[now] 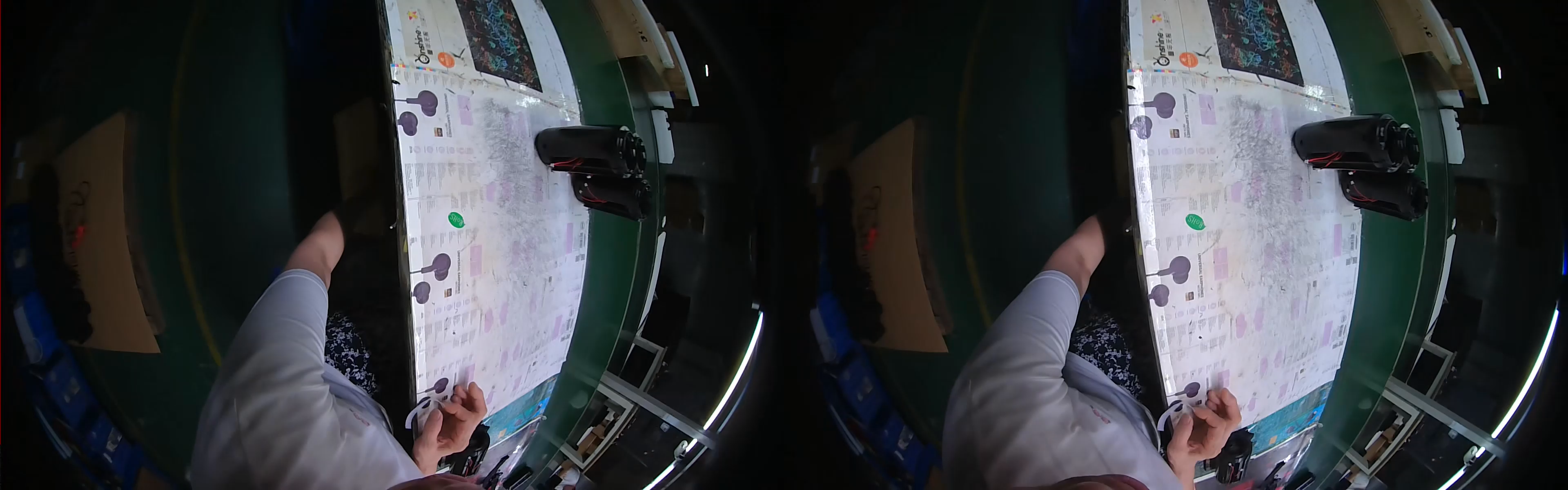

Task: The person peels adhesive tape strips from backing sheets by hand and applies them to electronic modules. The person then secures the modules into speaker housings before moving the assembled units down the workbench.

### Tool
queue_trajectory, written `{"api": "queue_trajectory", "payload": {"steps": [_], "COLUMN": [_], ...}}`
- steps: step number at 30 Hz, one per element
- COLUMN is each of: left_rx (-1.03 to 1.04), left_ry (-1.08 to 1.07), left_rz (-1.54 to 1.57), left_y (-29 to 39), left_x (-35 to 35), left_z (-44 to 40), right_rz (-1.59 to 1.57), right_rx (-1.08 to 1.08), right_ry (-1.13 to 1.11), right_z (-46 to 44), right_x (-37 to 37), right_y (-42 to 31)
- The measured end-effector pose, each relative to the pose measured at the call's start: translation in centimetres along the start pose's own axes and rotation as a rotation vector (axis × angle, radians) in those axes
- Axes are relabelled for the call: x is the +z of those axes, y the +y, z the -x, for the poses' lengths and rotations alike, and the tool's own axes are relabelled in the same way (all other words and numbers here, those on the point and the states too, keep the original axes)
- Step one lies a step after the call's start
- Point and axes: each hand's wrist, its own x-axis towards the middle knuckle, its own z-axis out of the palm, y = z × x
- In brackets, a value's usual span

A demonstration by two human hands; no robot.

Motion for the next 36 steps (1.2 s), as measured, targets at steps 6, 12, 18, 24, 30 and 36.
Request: {"api": "queue_trajectory", "payload": {"steps": [6,12,18,24,30,36], "left_rx": [-0.005,0.003,0.330,-0.277,0.445,1.293], "left_ry": [0.011,0.040,0.198,-0.005,0.181,0.151], "left_rz": [-0.040,-0.029,-0.144,0.677,0.709,0.292], "left_y": [-1.3,-1.9,-11.7,-11.9,-0.6,16.4], "left_x": [0.7,-0.9,-1.3,-11.6,-20.5,-22.8], "left_z": [0.3,-0.4,-0.5,14.2,25.1,43.1], "right_rz": [-0.049,-0.137,-0.239,-0.361,-0.377,-0.329], "right_rx": [0.013,-0.024,-0.034,-0.088,-0.099,-0.139], "right_ry": [-0.049,-0.054,-0.010,0.069,0.284,0.520], "right_z": [0.0,-0.3,0.1,0.6,2.4,4.2], "right_x": [-0.4,-0.4,-0.8,-0.7,-3.5,-8.3], "right_y": [-0.1,-0.1,1.0,1.9,-0.2,0.1]}}
